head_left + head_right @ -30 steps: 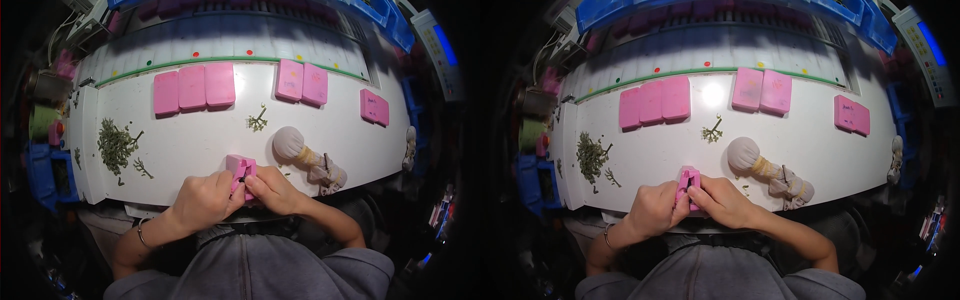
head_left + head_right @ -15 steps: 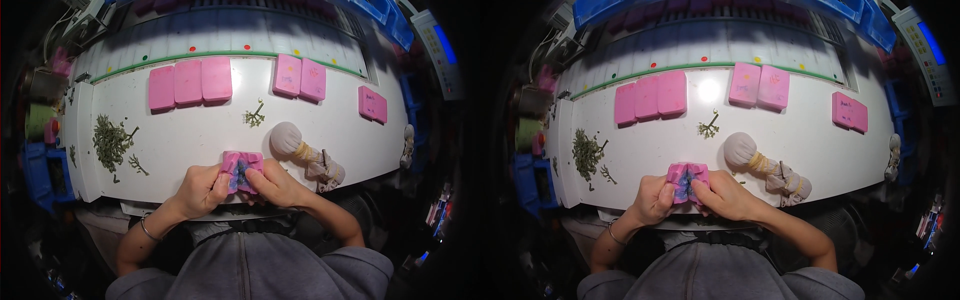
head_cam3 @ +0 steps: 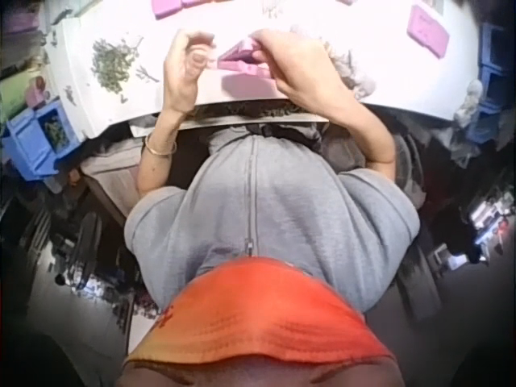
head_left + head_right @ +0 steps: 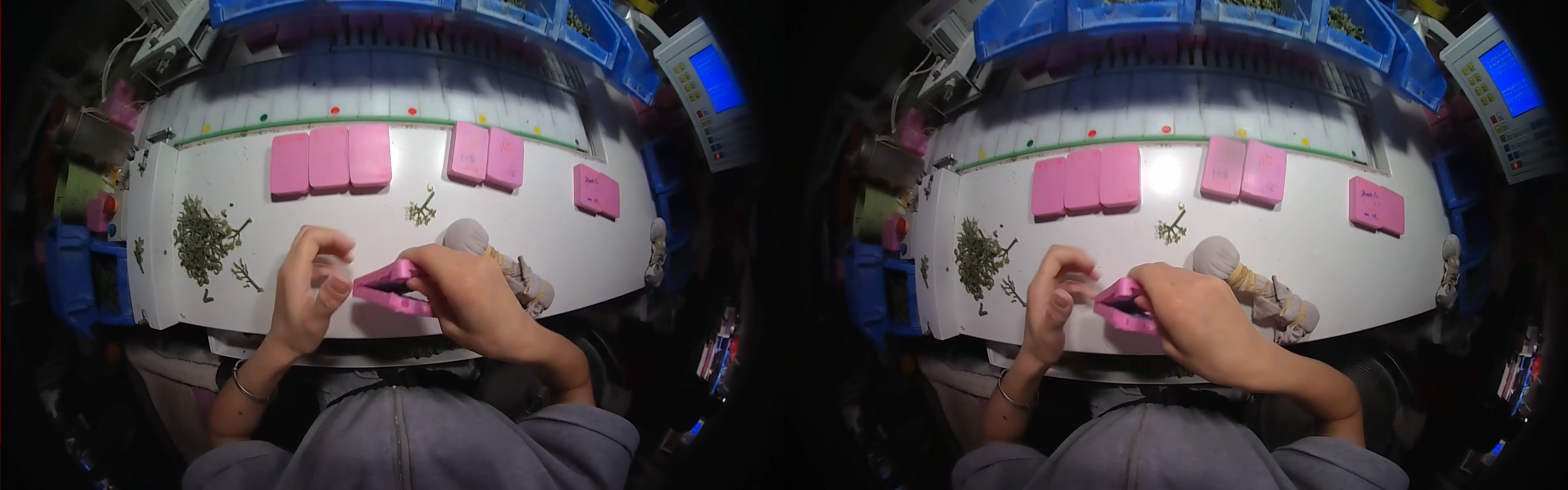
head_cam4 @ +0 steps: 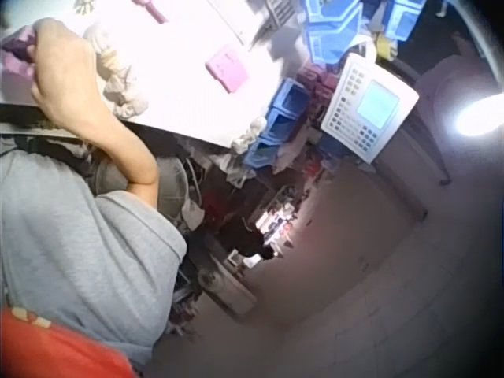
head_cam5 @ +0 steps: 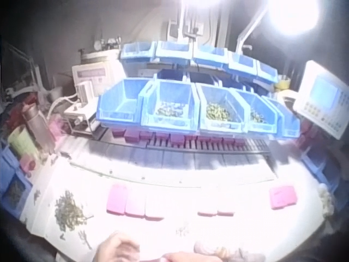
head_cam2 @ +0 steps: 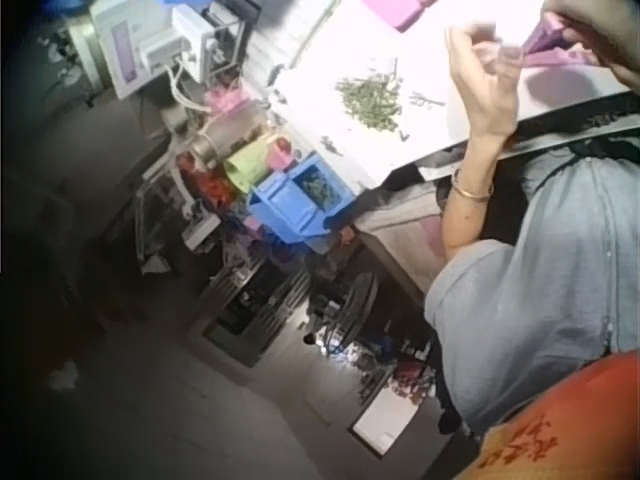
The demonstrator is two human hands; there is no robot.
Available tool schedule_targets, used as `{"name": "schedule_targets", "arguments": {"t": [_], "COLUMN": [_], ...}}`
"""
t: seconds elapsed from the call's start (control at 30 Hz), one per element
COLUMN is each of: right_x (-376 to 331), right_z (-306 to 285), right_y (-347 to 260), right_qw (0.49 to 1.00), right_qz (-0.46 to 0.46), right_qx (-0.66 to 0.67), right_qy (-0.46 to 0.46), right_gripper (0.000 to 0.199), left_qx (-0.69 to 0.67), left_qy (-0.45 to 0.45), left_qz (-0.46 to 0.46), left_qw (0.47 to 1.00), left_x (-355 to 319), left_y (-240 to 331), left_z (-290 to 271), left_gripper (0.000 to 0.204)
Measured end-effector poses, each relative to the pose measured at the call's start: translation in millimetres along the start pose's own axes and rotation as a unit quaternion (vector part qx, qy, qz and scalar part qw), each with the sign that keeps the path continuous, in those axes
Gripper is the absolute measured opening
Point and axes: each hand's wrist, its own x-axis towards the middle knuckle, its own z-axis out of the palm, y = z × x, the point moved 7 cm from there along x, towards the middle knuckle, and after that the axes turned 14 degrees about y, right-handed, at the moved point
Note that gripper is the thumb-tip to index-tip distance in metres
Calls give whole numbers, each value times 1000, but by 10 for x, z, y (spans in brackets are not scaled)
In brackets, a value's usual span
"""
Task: The person opens pink plastic containers, removes small dried herb sprigs, and places them into blue bins on a conveyor system. They repeatedly open and close the containers, transfer the herbs, and occasionally wipe the containers with a cloth before continuing the process.
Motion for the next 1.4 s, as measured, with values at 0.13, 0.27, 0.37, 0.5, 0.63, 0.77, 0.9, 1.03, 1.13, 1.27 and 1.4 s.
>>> {"name": "schedule_targets", "arguments": {"t": [0.13, 0.27, 0.37, 0.5, 0.63, 0.77, 0.9, 1.03, 1.13, 1.27, 1.4], "right_x": [145, -2, -363, -92, 136, 144, 199, 215, 191, 174, 180], "right_z": [-116, -121, 243, -62, -197, -190, -175, -113, -107, -90, -91], "right_y": [-284, -602, -655, -539, -505, -473, -345, -276, -224, -121, -68], "right_qw": [992, 933, 920, 984, 980, 985, 980, 944, 929, 909, 883], "right_qz": [-113, -288, -374, -143, -124, -75, 62, 135, 139, 168, 216], "right_qx": [-23, -134, -71, 51, 19, 88, 181, 301, 342, 381, 417], "right_qy": [46, 168, 91, 92, 154, 130, 56, 0, -15, -30, -27], "right_gripper": [35, 38, 33, 47, 37, 22, 7, 6, 6, 6, 10], "left_qx": [-142, -258, -351, -237, -163, -94, -55, -116, -182, -238, -288], "left_qy": [-266, -66, -23, 3, -7, -23, -53, -46, -61, -76, -85], "left_qz": [-152, -310, -359, -261, -182, -146, -134, -179, -208, -262, -313], "left_qw": [941, 912, 865, 936, 970, 985, 988, 976, 959, 932, 901], "left_x": [-21, -31, 2, -74, -111, -109, -97, -105, -113, -112, -156], "left_y": [124, 125, 68, 195, 527, 560, 554, 554, 477, 381, 276], "left_z": [337, 341, 404, 277, 238, 210, 244, 269, 306, 391, 433], "left_gripper": [78, 74, 74, 67, 60, 64, 65, 63, 59, 60, 61]}}
